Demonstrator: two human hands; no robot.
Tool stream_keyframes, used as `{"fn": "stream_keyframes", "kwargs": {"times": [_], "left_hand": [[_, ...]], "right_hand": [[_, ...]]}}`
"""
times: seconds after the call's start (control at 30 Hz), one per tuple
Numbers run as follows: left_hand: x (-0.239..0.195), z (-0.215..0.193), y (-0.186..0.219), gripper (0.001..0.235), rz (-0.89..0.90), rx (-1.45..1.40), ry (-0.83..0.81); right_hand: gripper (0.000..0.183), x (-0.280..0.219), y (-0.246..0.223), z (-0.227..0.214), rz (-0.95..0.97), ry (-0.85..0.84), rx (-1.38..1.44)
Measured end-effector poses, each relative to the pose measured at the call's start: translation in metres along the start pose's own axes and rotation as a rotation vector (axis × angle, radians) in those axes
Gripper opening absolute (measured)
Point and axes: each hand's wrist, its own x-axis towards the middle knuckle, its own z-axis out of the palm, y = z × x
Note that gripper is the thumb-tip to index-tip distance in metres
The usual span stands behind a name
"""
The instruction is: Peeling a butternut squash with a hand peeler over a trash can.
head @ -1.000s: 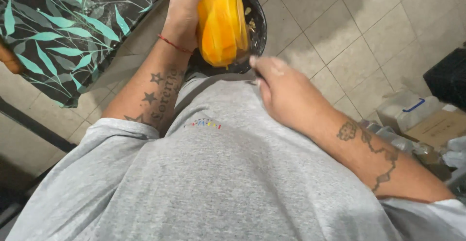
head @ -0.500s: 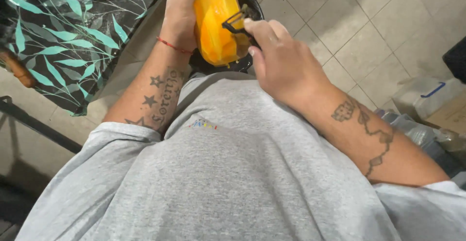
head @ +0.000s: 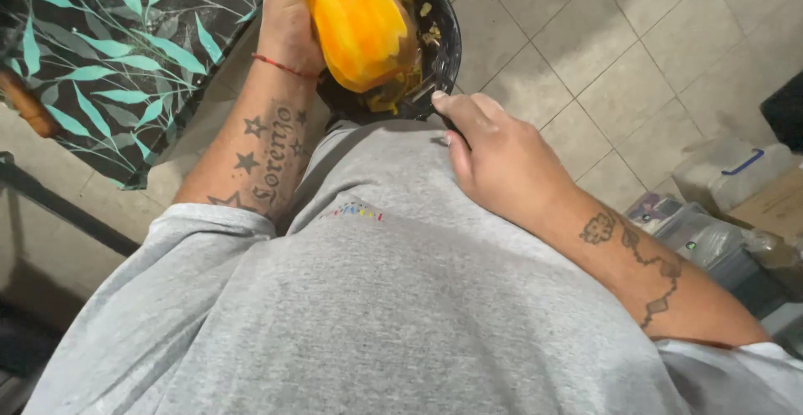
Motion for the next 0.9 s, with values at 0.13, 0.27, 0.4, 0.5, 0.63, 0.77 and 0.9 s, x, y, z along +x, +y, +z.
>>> {"fn": "stream_keyframes", "kwargs": {"times": [0.13, 0.27, 0.4, 0.5, 0.63, 0.77, 0.9], "left_hand": [[-0.022, 0.043, 0.008, 0.058, -0.054, 0.035, -0.044], [-0.023, 0.047, 0.006, 0.057, -0.008, 0.003, -0.095], [-0.026, 0.049, 0.01, 0.06, 0.005, 0.009, -0.112], [-0.029, 0.047, -0.004, 0.059, -0.046, -0.011, -0.002], [-0.027, 0.037, -0.016, 0.059, -0.108, -0.038, -0.01], [-0.014, 0.012, -0.012, 0.062, -0.084, -0.103, -0.034], [-0.006, 0.006, 0.022, 0.06, -0.08, -0.172, -0.162]], "right_hand": [[0.036, 0.012, -0.001, -0.005, -0.072, 0.147, 0.031], [0.039, 0.026, -0.002, 0.003, -0.081, 0.168, -0.021], [0.044, 0.017, -0.003, 0.012, 0.031, 0.062, 0.02], [0.042, 0.009, 0.008, 0.021, -0.08, 0.154, 0.021], [0.039, -0.001, 0.006, 0.014, 0.012, 0.091, 0.032], [0.038, -0.007, 0.007, 0.015, -0.03, 0.042, 0.029], [0.034, -0.005, 0.008, 0.006, -0.047, 0.066, 0.053]]}}
